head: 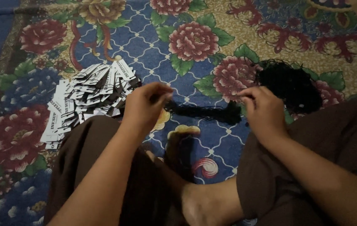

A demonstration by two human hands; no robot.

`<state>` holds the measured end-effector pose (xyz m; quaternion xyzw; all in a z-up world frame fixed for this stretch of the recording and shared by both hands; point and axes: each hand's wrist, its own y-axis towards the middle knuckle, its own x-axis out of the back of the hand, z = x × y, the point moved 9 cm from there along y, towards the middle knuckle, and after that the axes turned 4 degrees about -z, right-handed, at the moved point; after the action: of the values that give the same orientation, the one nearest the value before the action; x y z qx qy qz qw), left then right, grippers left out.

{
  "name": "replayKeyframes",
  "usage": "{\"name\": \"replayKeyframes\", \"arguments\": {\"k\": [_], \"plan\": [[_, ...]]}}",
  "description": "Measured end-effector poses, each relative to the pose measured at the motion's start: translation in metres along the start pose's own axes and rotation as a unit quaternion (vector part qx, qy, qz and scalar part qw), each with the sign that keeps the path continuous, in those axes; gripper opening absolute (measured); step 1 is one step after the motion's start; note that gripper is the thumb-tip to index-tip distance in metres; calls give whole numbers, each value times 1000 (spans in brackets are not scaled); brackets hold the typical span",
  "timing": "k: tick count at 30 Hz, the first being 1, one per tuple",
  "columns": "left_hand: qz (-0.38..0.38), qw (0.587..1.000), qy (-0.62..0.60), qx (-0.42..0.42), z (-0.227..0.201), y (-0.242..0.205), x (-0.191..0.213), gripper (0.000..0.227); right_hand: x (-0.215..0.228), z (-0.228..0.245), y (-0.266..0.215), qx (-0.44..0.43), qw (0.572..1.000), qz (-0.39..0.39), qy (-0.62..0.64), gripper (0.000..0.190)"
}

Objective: Untangling a large bundle of black string while sitting on a rug.

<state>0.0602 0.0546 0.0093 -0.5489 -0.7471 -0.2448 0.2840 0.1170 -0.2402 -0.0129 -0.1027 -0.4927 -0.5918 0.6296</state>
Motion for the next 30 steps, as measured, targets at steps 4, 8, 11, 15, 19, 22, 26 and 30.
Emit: {"name": "replayKeyframes", "arguments": {"k": [4, 8, 11, 15, 19, 22, 26, 30], "plan": [[3, 999, -22, 42, 22, -6, -1, 16, -7, -1, -4, -18, 999, 13, -26, 11], [0, 996, -4, 87, 38, -5, -4, 16, -15, -28, -7, -125, 991, 43, 9, 14], [5, 992, 11, 124, 57, 0, -10, 19, -23, -48, -13, -228, 970, 71, 53, 19], [28, 982, 46, 180, 72, 2, -21, 19, -22, -54, -20, -315, 941, 87, 86, 17], [25, 982, 46, 180, 92, 7, -34, 22, -34, -69, -30, -347, 929, 116, 54, 12], [30, 980, 46, 192, 108, 13, -47, 18, -48, -83, -35, -363, 920, 127, 76, 12], [44, 978, 62, 192, 118, 17, -58, 16, -58, -98, -42, -397, 903, 160, 44, 21], [35, 981, 40, 189, 122, 20, -61, 19, -65, -105, -46, -412, 896, 155, 52, 24]]}}
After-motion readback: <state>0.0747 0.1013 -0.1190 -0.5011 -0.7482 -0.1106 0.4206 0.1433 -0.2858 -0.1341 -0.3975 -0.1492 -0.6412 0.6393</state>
